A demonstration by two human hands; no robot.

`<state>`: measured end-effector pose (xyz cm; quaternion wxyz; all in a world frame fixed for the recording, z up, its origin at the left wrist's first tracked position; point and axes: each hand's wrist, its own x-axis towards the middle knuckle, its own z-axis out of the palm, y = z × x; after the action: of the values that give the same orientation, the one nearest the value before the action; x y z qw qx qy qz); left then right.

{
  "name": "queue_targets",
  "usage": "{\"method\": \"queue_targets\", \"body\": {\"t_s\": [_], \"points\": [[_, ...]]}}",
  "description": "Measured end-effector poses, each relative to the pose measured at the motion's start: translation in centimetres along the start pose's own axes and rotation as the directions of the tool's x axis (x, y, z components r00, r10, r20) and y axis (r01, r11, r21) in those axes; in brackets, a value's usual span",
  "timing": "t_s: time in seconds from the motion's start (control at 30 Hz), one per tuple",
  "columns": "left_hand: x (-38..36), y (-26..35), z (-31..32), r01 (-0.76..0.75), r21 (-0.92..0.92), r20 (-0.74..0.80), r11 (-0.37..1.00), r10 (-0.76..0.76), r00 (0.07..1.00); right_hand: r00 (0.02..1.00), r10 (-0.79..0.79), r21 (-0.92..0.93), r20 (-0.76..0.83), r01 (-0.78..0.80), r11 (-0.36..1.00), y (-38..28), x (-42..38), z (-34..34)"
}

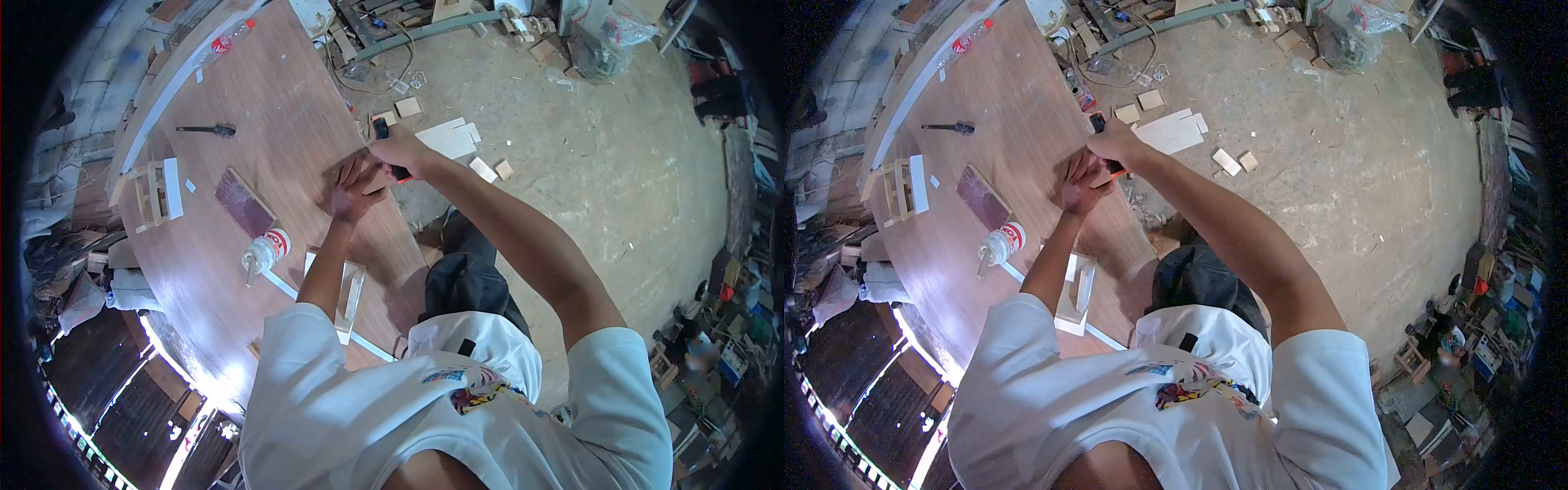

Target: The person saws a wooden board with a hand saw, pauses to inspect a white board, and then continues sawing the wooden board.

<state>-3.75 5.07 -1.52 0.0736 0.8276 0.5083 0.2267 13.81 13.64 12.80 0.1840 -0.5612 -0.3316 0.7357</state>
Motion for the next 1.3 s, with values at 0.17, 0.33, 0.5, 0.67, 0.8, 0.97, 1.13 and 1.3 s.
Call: {"method": "queue_targets", "body": {"t_s": [0.17,0.33,0.5,0.67,0.8,0.97,1.13,1.3], "points": [[0.5,-0.2,-0.2,0.010,-0.066,0.002,0.998,-0.010,1.000,0.999,-0.030,-0.031,-0.015,0.029,0.999,0.5,-0.7,0.3],[0.6,0.6,-0.7,0.022,-0.015,0.011,1.000,-0.022,1.000,0.999,-0.044,0.026,-0.009,0.044,0.999,1.0,-1.9,-0.3],[1.2,1.3,-2.2,0.055,0.090,0.126,0.994,-0.066,0.990,0.977,-0.173,0.067,-0.123,0.182,0.981,6.8,-6.6,0.0],[0.8,0.3,-1.5,-0.024,0.154,0.114,0.988,0.006,0.993,0.892,-0.435,-0.275,-0.123,0.390,0.879,19.8,-9.1,0.0],[0.5,0.3,-1.2,-0.009,0.094,0.045,0.996,0.005,0.999,0.809,-0.551,0.014,-0.205,0.566,0.825,22.8,-9.0,0.9],[0.1,-0.3,-1.0,-0.028,0.204,0.098,0.979,0.008,0.995,0.857,-0.496,0.304,-0.140,0.514,0.802,21.9,-9.8,1.6],[1.1,1.2,-1.9,0.018,0.086,0.093,0.996,-0.026,0.995,0.811,-0.543,-0.024,-0.218,0.552,0.834,16.6,-17.8,-0.7],[0.9,0.7,-1.3,-0.005,0.154,0.051,0.988,-0.002,0.999,0.630,-0.614,-0.294,-0.475,0.544,0.786,17.1,-21.6,-9.5]]}}
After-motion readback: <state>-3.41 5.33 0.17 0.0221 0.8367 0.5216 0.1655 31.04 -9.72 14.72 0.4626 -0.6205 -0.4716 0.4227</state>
